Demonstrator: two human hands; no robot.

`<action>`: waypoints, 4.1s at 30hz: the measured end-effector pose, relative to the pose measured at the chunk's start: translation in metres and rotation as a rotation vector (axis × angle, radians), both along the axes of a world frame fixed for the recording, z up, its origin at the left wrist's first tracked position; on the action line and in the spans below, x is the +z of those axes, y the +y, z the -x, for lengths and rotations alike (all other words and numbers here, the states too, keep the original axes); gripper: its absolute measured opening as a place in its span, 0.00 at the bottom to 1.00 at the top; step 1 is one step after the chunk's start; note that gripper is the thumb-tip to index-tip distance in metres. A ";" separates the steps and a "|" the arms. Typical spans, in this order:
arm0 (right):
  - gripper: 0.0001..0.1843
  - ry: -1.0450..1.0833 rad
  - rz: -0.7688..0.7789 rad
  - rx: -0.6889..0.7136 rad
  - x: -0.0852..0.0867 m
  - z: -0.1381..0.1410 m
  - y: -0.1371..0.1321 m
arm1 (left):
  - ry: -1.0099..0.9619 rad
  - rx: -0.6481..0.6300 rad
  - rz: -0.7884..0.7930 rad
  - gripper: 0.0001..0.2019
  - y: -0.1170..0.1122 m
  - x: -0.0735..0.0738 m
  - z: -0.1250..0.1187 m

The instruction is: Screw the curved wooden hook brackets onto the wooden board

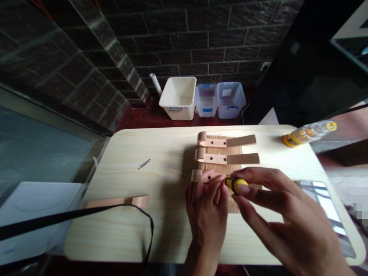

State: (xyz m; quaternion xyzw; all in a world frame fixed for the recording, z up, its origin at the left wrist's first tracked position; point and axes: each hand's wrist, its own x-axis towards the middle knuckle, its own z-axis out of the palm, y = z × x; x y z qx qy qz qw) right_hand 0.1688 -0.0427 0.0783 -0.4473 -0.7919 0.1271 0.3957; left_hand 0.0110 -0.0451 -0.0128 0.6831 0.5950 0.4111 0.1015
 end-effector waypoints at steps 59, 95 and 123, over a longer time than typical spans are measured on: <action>0.12 0.117 0.042 -0.031 0.000 0.001 -0.002 | -0.038 -0.010 0.022 0.09 0.001 0.002 0.000; 0.13 0.097 0.007 -0.071 0.000 0.003 0.000 | -0.037 -0.007 0.009 0.08 0.001 0.002 0.000; 0.12 0.088 0.033 -0.042 -0.001 0.004 -0.002 | -0.041 -0.021 0.045 0.09 0.000 0.002 0.001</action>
